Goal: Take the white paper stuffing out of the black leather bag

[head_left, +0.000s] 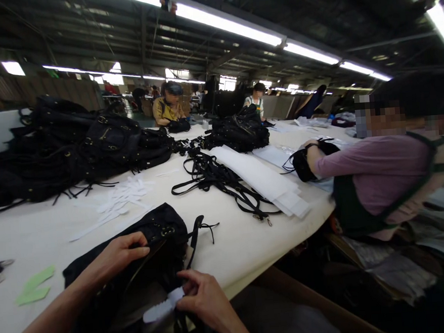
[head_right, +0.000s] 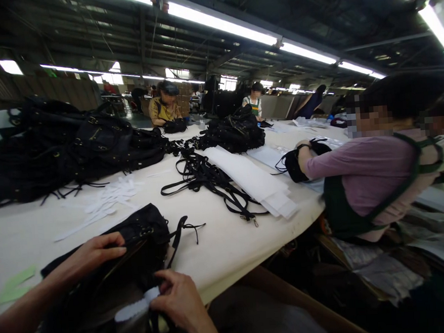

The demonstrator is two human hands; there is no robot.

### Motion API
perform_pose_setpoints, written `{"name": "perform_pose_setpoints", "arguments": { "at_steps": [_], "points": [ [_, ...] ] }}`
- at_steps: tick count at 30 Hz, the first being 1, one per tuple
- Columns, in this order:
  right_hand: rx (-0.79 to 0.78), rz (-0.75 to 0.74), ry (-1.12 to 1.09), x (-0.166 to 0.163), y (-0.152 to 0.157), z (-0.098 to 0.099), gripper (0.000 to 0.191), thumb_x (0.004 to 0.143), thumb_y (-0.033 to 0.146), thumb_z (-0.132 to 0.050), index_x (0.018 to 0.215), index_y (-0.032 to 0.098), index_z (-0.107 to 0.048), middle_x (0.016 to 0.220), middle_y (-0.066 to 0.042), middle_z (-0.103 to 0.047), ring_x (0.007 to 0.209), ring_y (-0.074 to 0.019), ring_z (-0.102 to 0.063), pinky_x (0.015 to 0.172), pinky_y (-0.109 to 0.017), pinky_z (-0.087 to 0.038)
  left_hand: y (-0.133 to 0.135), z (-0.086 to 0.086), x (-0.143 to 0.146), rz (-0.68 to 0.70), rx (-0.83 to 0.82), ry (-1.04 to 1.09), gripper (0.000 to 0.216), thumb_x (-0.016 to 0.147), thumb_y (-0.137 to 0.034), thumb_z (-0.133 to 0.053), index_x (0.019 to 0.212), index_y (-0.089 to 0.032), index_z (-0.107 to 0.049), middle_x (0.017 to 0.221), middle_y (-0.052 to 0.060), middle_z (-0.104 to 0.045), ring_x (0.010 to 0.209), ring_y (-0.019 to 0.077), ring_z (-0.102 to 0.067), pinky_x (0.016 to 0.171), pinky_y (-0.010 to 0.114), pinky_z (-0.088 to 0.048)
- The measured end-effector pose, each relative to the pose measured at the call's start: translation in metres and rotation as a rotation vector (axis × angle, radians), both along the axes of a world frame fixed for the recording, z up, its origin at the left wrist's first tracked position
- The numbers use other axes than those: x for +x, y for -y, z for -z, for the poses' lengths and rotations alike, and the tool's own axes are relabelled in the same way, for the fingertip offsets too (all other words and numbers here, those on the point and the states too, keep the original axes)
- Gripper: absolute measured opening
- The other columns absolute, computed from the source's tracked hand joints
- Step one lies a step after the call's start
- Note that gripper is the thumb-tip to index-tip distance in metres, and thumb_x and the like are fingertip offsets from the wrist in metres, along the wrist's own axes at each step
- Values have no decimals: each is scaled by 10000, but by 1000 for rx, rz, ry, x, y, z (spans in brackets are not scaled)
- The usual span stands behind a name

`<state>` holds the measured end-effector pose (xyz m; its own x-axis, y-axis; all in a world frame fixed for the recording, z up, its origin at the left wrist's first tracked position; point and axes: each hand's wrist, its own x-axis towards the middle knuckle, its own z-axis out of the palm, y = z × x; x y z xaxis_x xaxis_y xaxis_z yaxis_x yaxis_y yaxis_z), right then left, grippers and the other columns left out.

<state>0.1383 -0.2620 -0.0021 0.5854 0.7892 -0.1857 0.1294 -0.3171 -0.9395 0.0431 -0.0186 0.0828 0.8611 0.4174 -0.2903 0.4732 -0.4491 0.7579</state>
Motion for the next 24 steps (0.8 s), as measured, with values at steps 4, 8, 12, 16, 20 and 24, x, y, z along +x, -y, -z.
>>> {"name": "perform_pose_setpoints", "arguments": {
  "at_steps": [4,8,12,16,20,24],
  "points": [
    [-12,-9,134,2,-38,-5,436,608,193,-743,1037,273,-727,724,36,-690,632,-134,-603,577,-223,-448,2,4,2,3,-39,30,248,772,-455,-585,767,-207,-581,656,-36,-561,658,184,-529,593,270,-380],
    [215,102,97,-2,-101,8,241,739,255,-687,975,222,-720,922,-22,-743,888,-205,-677,779,-292,-537,8,12,5,12,-34,63,246,767,-459,-595,760,-214,-571,625,-48,-544,632,178,-521,583,262,-384],
    [389,223,-152,-21,-149,26,357,965,220,-335,1095,186,-665,1010,-66,-735,1029,-204,-665,868,-342,-558,17,18,5,18,20,98,244,784,-461,-592,797,-221,-634,729,-18,-641,769,220,-601,682,281,-453],
    [376,80,-228,-33,-126,27,432,982,217,-254,1094,198,-671,844,-38,-724,861,-199,-684,757,-354,-582,-3,26,-11,-67,-84,87,392,825,-591,-529,935,-239,-663,881,16,-709,849,246,-657,687,289,-503],
    [305,-81,-112,-20,-52,22,225,811,176,-564,927,258,-738,764,32,-706,730,-158,-650,747,-299,-564,-37,35,-33,-213,-40,91,484,793,-691,-520,965,-262,-664,1018,14,-718,944,254,-661,746,288,-516],
    [120,82,-88,17,6,24,266,762,147,-518,881,220,-744,711,20,-693,598,-118,-623,557,-209,-507,-28,38,-32,-149,71,106,460,795,-662,-535,1032,-288,-660,1035,2,-724,1002,277,-648,865,326,-501]
  ]
}}
